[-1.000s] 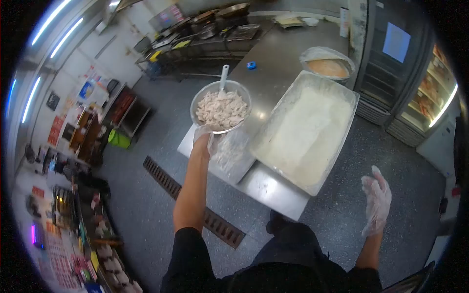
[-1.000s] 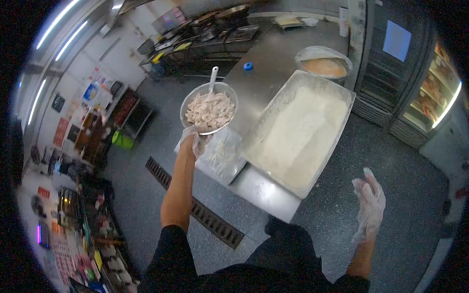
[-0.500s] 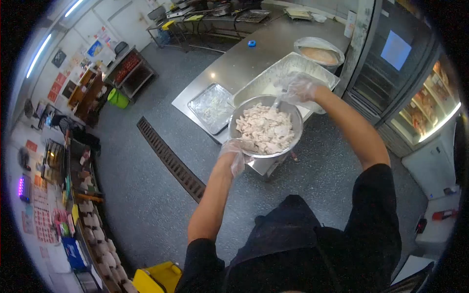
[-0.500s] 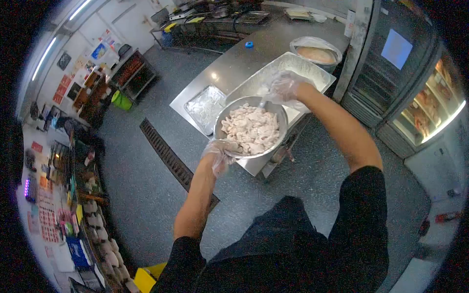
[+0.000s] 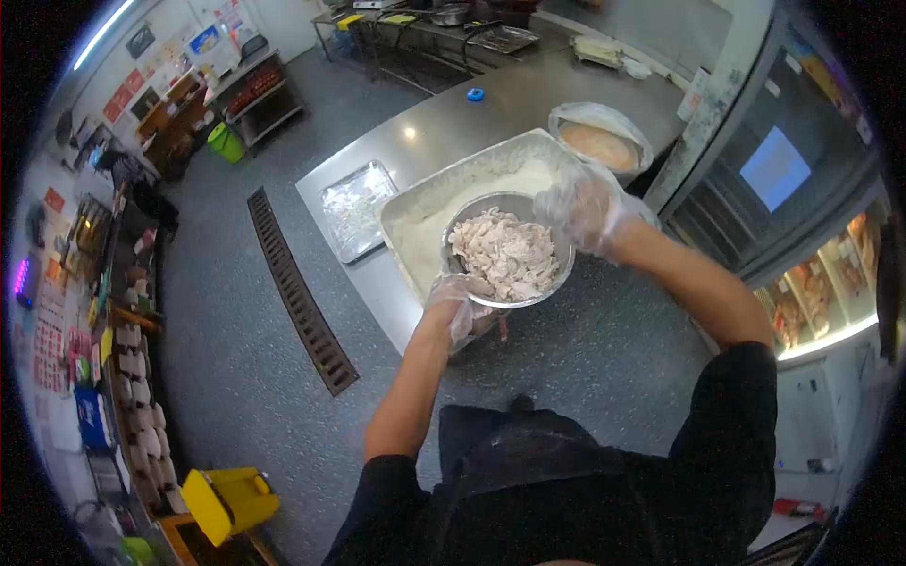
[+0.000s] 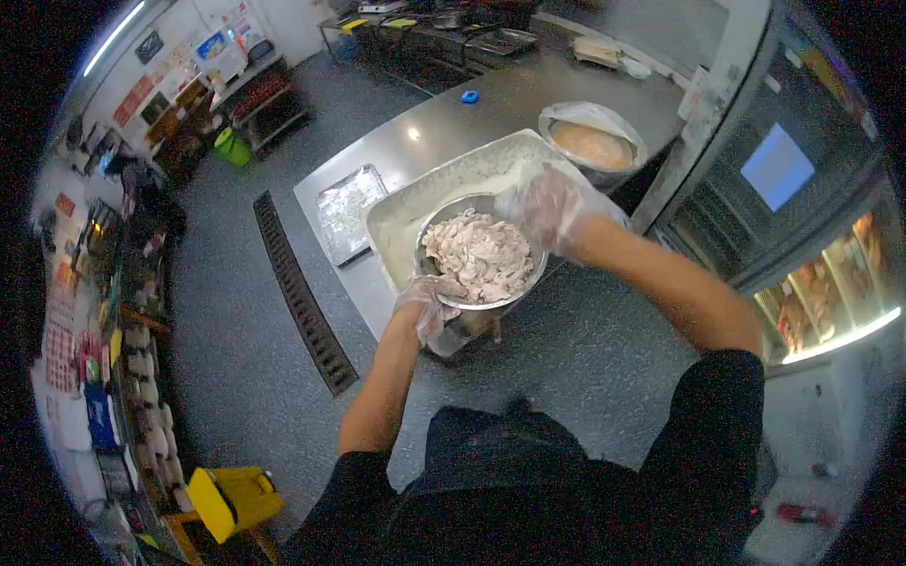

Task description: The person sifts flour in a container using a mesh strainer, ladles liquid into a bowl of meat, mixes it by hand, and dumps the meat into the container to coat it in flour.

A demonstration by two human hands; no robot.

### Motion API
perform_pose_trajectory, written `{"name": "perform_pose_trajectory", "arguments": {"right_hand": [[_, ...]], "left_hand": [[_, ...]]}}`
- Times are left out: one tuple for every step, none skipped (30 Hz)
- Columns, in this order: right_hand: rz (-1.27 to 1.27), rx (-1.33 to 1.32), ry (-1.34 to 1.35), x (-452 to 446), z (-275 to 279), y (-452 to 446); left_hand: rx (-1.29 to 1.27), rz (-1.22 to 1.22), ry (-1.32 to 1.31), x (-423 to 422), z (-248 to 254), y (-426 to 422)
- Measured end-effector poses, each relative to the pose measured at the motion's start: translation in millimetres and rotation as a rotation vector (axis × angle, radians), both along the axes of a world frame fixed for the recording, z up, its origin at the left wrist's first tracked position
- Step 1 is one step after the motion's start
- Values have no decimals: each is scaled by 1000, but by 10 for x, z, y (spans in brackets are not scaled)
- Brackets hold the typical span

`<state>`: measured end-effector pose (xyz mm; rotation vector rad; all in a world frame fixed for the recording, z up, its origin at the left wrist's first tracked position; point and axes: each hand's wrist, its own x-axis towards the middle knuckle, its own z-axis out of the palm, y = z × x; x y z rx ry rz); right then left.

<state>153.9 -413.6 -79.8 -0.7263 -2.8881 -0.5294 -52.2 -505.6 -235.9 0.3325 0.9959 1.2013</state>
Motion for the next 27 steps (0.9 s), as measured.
{"name": "perform_pose_trajectory", "arguments": {"right_hand": [[24,7,-15,-10,4,-69],[-26,35,3,-6,-11,-125],[-77,59,26,11,-55,-174],[-134,76,54,32,-127,-236],[-198,87,90,103,-190,-319],[-268,101,124,108,-237,-381],[-266,103,126,93,-257,-447],[-346,152,142,76,-274,-514],[-426,211,156,73,-287,-566],[-432,223,152,99,-359,-608],[-435,297,200,145,-470,-643],[-426,371,243,246,-584,-655],[-429,385,240,266,-645,-708],[-463,390,331,261,-705,-760],[-495,393,420,265,-740,-803],[-523,371,397,284,-744,-858],[-525,373,395,294,-782,-869],[-540,369,445,306,-822,-872],[-554,361,489,337,-871,-865],[-550,361,490,357,-903,-870],[-513,353,524,382,-923,-870],[-475,341,555,412,-966,-856],[-464,339,553,442,-1073,-809],[-475,357,557,475,-1232,-740],[-483,373,561,512,-1390,-675],[-451,380,564,562,-1544,-555],[-438,356,588,618,-1701,-456]], "left_hand": [[13,-22,22,0,18,-18],[23,4,12,3,-7,-8],[5,81,34,23,-83,16],[-20,151,62,34,-102,-8],[-25,163,67,84,-103,-68],[20,167,48,94,-108,-103],[67,167,27,100,-113,-134],[63,135,71,94,-149,-153],[73,131,66,78,-220,-147],[101,101,117,54,-310,-128],[133,70,167,66,-280,-131],[83,149,111,209,-304,-128],[94,146,105,258,-347,-123],[84,168,109,281,-397,-103],[70,193,110,295,-442,-87],[72,190,108,284,-511,-89],[314,86,564,245,-584,-91],[553,-27,1018,206,-658,-94],[786,-151,1466,218,-689,-104],[784,-148,1468,260,-694,-90],[465,24,729,333,-681,-52],[134,174,-13,377,-684,-24],[134,185,-16,369,-901,48],[369,128,398,357,-1251,145],[484,100,608,385,-1352,196],[592,99,821,419,-1356,211],[442,208,540,492,-1356,233]]}}
